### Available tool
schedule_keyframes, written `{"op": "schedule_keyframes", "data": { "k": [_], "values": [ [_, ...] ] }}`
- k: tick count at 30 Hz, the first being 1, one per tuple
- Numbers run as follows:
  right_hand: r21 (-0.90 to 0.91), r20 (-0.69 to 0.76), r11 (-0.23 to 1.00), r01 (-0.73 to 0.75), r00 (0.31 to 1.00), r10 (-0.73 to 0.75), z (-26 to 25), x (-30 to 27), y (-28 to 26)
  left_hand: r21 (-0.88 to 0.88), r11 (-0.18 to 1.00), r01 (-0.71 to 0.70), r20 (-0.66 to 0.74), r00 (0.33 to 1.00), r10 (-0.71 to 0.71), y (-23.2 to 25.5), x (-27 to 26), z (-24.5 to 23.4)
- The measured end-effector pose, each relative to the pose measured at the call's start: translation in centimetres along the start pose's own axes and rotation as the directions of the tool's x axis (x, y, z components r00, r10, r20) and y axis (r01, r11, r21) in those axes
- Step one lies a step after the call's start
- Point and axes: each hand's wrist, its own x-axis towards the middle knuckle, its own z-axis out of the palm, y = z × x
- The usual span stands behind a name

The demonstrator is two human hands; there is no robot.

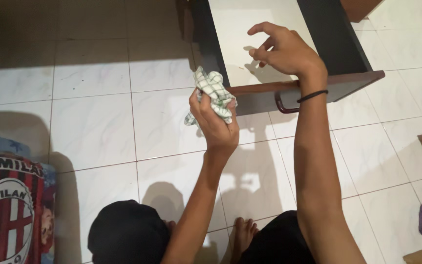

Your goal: The person cleans the inside of an open wooden drawer using a patterned cloth. They wipe the bottom, sides, and front edge of the drawer while sitting on the floor.

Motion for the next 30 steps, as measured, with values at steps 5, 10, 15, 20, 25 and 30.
{"op": "schedule_keyframes", "data": {
  "k": [5, 10, 15, 20, 25, 30],
  "values": [
    [0.008, 0.008, 1.000, 0.023, 1.000, -0.023, 0.1, 0.0, 0.9, -0.125, 0.987, 0.097, -0.058, 0.993, -0.105, -3.5, -3.0, 1.3],
    [-0.009, -0.012, 1.000, 0.001, 1.000, -0.001, 0.0, 0.0, 0.3, 0.072, 0.995, 0.073, -0.056, 0.996, -0.069, -1.5, -2.6, 0.7],
    [-0.020, -0.002, 1.000, -0.011, 1.000, 0.011, 0.1, 0.0, 0.8, 0.021, 0.999, 0.031, -0.010, 0.999, -0.031, -0.5, -1.0, 0.2],
    [-0.012, -0.007, 1.000, 0.017, 1.000, -0.017, 0.3, 0.0, 1.1, -0.103, 0.994, 0.025, -0.067, 0.997, -0.032, -4.6, -4.0, 1.4],
    [0.004, -0.005, 0.999, 0.032, 0.999, -0.032, 0.1, 0.2, 1.4, 0.085, 0.996, 0.033, -0.014, 0.999, -0.032, -1.9, -2.9, 0.2],
    [-0.010, -0.005, 0.999, 0.044, 0.999, -0.044, 0.2, 0.2, 1.2, -0.015, 1.000, 0.026, 0.014, 1.000, -0.025, -0.1, -0.7, -0.5]
  ]
}}
